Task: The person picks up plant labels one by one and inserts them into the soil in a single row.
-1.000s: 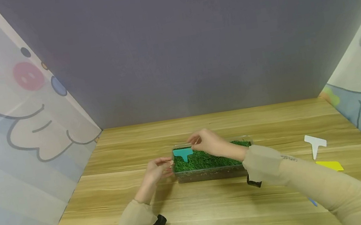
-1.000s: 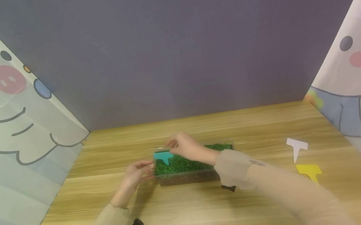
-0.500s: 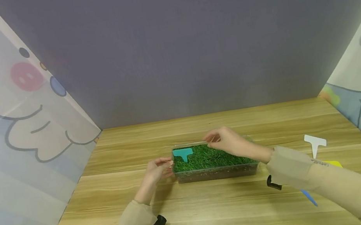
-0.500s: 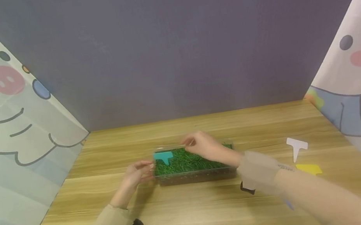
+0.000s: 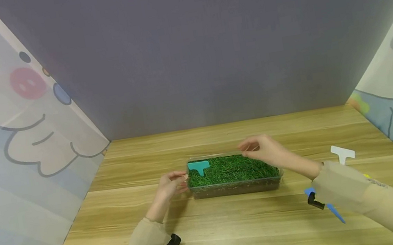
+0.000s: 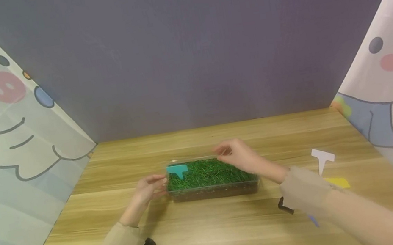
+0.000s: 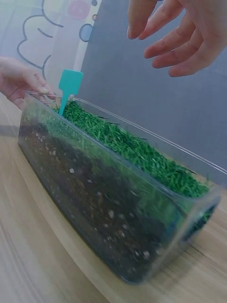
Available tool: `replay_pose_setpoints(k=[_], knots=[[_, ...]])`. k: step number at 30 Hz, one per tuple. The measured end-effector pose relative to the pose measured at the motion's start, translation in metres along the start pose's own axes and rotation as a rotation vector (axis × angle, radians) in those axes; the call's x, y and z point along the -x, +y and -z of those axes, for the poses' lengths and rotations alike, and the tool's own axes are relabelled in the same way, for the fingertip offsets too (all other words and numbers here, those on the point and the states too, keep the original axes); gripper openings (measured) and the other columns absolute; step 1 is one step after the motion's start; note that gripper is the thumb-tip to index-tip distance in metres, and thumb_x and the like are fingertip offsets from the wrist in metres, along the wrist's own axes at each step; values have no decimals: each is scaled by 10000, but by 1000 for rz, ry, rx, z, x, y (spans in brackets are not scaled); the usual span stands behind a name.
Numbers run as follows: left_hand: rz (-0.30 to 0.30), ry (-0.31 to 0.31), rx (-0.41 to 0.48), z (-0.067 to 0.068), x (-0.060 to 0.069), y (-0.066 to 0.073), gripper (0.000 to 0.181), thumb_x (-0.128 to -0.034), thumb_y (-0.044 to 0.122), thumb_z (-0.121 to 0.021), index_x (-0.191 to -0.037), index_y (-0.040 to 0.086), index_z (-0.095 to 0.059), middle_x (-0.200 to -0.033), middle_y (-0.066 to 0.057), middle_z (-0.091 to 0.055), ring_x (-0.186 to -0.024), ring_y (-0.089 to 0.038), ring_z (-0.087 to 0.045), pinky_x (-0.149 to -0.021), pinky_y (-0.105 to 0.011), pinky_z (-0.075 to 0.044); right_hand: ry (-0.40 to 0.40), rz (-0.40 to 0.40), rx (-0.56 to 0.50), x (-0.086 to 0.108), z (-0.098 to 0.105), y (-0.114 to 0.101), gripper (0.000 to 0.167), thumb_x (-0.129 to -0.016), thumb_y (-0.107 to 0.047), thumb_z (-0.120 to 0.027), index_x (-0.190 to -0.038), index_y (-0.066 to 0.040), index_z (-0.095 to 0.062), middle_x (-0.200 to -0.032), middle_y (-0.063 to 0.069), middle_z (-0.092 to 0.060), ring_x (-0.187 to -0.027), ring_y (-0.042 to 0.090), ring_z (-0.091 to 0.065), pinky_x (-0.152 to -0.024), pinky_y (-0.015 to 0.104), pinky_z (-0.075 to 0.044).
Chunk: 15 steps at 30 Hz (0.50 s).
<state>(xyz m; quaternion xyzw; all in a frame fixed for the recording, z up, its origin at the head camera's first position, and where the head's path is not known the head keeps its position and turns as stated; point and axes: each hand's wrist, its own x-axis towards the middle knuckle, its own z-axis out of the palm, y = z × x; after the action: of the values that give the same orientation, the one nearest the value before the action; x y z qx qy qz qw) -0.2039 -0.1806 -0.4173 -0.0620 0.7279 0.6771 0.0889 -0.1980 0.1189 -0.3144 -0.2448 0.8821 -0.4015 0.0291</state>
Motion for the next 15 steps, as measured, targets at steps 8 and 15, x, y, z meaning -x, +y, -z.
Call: replay_pose_setpoints(k=[8, 15], knots=[[59, -12, 3, 12, -32, -37, 332, -768, 183, -682, -1056, 36, -605, -976, -111, -606, -769, -216, -621, -715, -331, -550, 22, -18, 24, 15, 12, 10, 236, -828, -28, -581, -1052, 43, -599, -980, 156, -624, -837, 243, -586, -742, 322, -520], [44, 22, -11, -2, 3, 4, 259, -837, 53, -591, -1061, -75, -566, -933, -149, -597, -696, -193, -593, -727, -380, -547, 52, -35, 46, 28, 22, 19, 229, -828, -28, -582, -1045, 41, -604, -957, 160, -628, -810, 215, -586, -702, 272, -516]])
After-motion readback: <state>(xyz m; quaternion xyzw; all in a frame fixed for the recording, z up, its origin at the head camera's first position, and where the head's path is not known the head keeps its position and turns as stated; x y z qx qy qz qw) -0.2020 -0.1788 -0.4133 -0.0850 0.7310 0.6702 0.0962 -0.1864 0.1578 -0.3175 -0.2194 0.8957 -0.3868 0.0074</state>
